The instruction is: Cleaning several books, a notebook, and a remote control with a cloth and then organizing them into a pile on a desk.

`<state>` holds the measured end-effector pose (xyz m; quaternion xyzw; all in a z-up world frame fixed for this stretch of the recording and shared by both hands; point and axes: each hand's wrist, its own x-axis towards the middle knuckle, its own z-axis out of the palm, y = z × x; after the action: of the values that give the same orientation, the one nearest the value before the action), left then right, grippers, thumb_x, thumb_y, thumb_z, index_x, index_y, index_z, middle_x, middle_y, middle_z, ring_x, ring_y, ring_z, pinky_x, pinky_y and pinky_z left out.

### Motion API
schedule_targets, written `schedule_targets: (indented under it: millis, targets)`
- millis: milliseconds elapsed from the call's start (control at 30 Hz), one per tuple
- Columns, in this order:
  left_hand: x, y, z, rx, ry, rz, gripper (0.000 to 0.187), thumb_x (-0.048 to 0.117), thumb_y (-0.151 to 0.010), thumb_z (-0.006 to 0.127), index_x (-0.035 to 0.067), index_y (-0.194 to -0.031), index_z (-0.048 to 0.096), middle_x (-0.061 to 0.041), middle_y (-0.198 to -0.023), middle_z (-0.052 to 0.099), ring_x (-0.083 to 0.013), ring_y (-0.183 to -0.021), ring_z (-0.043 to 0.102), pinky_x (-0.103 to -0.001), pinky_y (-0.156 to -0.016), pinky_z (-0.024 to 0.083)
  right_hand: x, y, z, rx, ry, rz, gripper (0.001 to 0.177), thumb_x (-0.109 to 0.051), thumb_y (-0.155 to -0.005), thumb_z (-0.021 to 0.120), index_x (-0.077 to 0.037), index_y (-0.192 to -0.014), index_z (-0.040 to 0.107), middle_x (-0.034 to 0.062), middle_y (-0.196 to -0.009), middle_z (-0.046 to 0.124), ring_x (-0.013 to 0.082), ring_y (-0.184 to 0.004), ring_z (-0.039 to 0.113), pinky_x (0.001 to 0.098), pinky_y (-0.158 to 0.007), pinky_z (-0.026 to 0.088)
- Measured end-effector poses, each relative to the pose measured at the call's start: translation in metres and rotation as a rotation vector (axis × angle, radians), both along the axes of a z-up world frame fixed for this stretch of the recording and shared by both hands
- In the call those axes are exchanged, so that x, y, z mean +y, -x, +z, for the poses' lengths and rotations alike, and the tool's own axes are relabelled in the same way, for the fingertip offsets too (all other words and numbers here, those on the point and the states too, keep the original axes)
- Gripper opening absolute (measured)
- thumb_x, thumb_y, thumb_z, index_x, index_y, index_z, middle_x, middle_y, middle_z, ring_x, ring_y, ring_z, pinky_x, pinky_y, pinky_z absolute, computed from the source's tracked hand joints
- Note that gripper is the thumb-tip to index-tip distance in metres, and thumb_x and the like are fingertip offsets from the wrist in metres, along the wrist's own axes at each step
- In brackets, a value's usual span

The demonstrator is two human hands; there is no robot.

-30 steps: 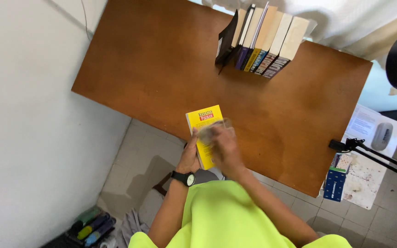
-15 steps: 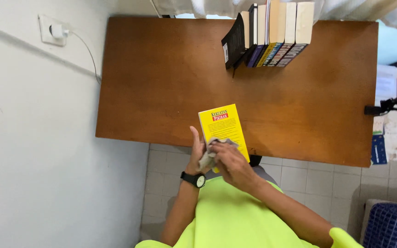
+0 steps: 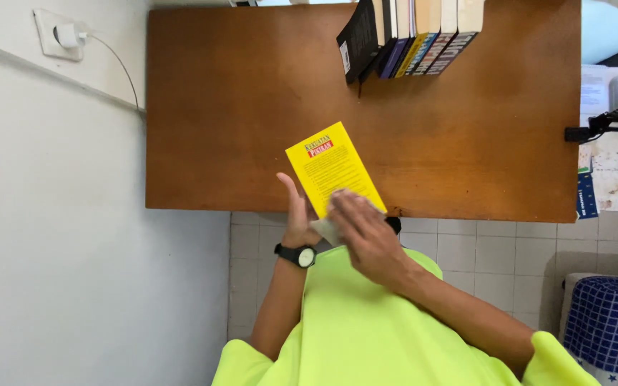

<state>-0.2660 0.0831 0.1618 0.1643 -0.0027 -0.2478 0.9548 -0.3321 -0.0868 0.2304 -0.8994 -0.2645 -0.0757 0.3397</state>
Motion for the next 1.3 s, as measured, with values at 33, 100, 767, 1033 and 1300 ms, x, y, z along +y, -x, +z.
schedule_targets:
  millis: [33,100,767,1033,1300]
  targets:
    - [-0.002,-0.002,0.009,-0.005,0.001,-0.001,0.094,0.078,-0.100,0.020,0.003,-0.155,0.035,-0.024,-0.146,0.052,-0.0323,-0.130,0.059,-0.047,-0.107,0.053,-0.006,-0.010,-0.003,-0.005,0.001,-0.001,0.054,-0.004,-0.094,0.059,0.000,-0.147,0.048,0.0235,-0.157,0.043,0.0425,-0.148,0.041,0.0546,-0.124,0.032]
    - [-0.008,0.004,0.025,-0.011,-0.163,-0.076,0.070,0.055,-0.106,0.038,0.005,-0.155,0.035,-0.018,-0.150,0.054,-0.0264,-0.133,0.059,-0.045,-0.109,0.054,-0.020,-0.023,-0.008,0.011,-0.097,-0.213,0.061,0.004,-0.093,0.050,0.009,-0.153,0.040,0.0344,-0.161,0.033,0.0515,-0.152,0.031,0.0539,-0.126,0.029]
    - [-0.071,0.020,0.018,0.105,-0.246,0.298,0.037,0.019,-0.104,0.062,0.006,-0.136,0.048,-0.014,-0.128,0.063,-0.0228,-0.118,0.067,-0.040,-0.097,0.060,-0.092,-0.028,-0.044,0.678,-0.699,-0.366,0.035,-0.030,-0.103,0.059,-0.002,-0.125,0.064,0.0032,-0.084,0.069,0.0074,-0.070,0.061,0.0246,-0.061,0.051]
    - [-0.055,0.006,0.031,-0.103,-0.285,-0.024,0.044,0.021,-0.101,0.069,0.000,-0.136,0.052,-0.016,-0.124,0.067,-0.0242,-0.114,0.068,-0.039,-0.096,0.060,-0.179,-0.072,-0.035,0.621,-0.668,-0.175,0.032,-0.031,-0.102,0.066,-0.003,-0.119,0.071,-0.0013,-0.089,0.068,0.0052,-0.078,0.059,0.0221,-0.064,0.049]
    - [-0.095,0.025,0.045,-0.030,-0.652,0.156,0.042,0.013,-0.093,0.072,0.003,-0.130,0.053,-0.009,-0.119,0.067,-0.0147,-0.106,0.068,-0.030,-0.088,0.061,-0.162,-0.070,-0.058,0.445,-0.610,-0.603,0.044,-0.044,-0.112,0.053,-0.006,-0.094,0.067,0.0005,-0.072,0.054,0.0061,-0.064,0.046,0.0257,-0.052,0.038]
